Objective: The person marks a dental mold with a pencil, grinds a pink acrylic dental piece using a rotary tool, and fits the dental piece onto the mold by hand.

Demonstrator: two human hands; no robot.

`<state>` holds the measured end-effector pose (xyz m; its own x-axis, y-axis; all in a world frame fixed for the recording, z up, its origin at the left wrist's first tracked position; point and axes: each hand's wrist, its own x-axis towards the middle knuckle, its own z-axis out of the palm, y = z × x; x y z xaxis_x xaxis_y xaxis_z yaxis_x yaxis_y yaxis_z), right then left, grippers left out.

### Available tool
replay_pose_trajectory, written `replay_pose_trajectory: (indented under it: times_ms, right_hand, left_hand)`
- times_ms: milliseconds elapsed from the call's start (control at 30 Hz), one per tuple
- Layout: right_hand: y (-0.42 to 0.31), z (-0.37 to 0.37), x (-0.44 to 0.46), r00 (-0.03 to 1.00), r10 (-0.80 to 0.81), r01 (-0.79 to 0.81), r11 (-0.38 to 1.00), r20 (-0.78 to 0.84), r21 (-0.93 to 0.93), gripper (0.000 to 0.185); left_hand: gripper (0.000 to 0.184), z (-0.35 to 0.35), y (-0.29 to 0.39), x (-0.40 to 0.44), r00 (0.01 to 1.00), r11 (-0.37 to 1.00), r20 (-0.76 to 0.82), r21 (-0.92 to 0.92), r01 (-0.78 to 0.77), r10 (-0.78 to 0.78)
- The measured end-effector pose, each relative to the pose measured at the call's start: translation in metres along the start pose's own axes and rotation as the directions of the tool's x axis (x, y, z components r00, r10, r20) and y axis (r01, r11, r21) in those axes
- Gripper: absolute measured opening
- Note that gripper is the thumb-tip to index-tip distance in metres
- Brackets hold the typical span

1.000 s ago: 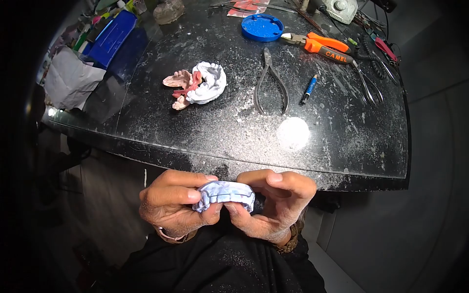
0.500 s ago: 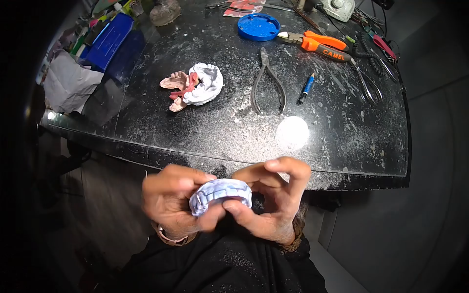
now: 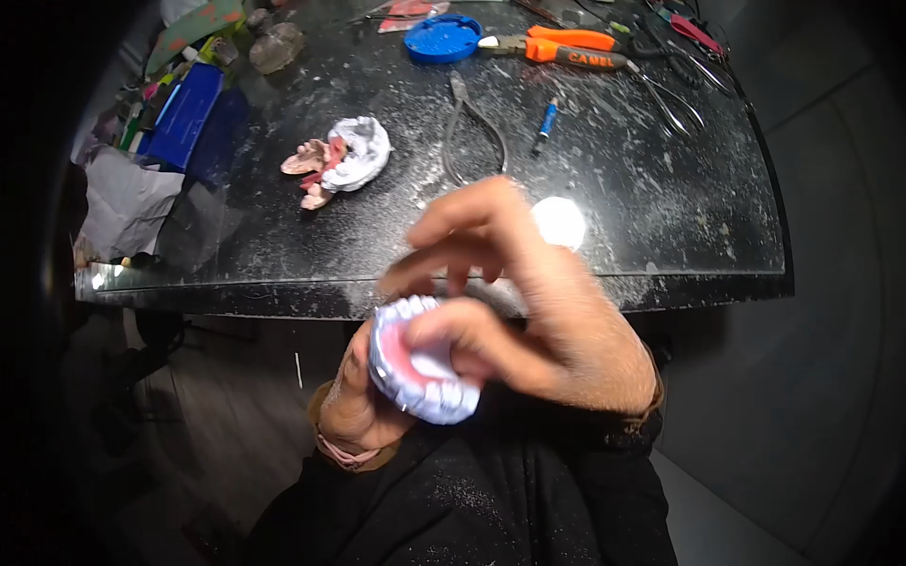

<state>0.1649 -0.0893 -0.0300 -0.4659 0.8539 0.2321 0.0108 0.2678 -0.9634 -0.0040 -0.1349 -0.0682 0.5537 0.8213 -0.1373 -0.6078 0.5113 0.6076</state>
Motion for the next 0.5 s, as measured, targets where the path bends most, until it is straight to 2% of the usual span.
replay_pose_trajectory:
  times_ms: [33, 67, 133, 200, 267, 333, 500]
  right_hand:
    - [-0.004, 0.002, 0.001, 0.993, -0.034, 0.023, 0.995, -0.117, -0.094, 0.039]
    - [0.000, 0.005, 0.000, 0.967, -0.199, 0.180, 0.976, -0.158, -0.123, 0.039]
    - [0.008, 0.012, -0.003, 0.830, -0.510, 0.464, 0.856, -0.226, -0.228, 0.042]
    - [0.004, 0.025, -0.010, 0.822, -0.540, 0.408, 0.782, -0.184, -0.470, 0.043]
    - [0.020, 0.042, -0.011, 0.752, -0.597, 0.437, 0.769, -0.280, -0.466, 0.041]
    - [0.024, 0.044, -0.011, 0.734, -0.605, 0.450, 0.773, -0.307, -0.448, 0.040]
    - [0.027, 0.047, -0.009, 0.724, -0.601, 0.477, 0.791, -0.337, -0.383, 0.037]
  left_hand:
    - [0.076, -0.001, -0.005, 0.002, 0.996, 0.983, 0.020, -0.162, -0.085, 0.089]
    - [0.064, -0.005, -0.009, 0.005, 0.982, 0.933, 0.030, -0.318, -0.167, 0.186]
    - [0.058, -0.007, -0.008, 0.011, 0.931, 0.892, 0.038, -0.305, -0.335, 0.362]
    - [0.058, -0.005, -0.008, 0.011, 0.899, 0.850, -0.013, -0.321, -0.418, 0.437]
    - [0.058, -0.001, -0.007, 0.011, 0.854, 0.830, -0.024, -0.225, -0.511, 0.519]
    - [0.058, -0.003, -0.007, 0.011, 0.817, 0.807, -0.001, -0.152, -0.571, 0.577]
    - [0.060, 0.004, -0.009, 0.010, 0.767, 0.757, -0.061, -0.130, -0.641, 0.639]
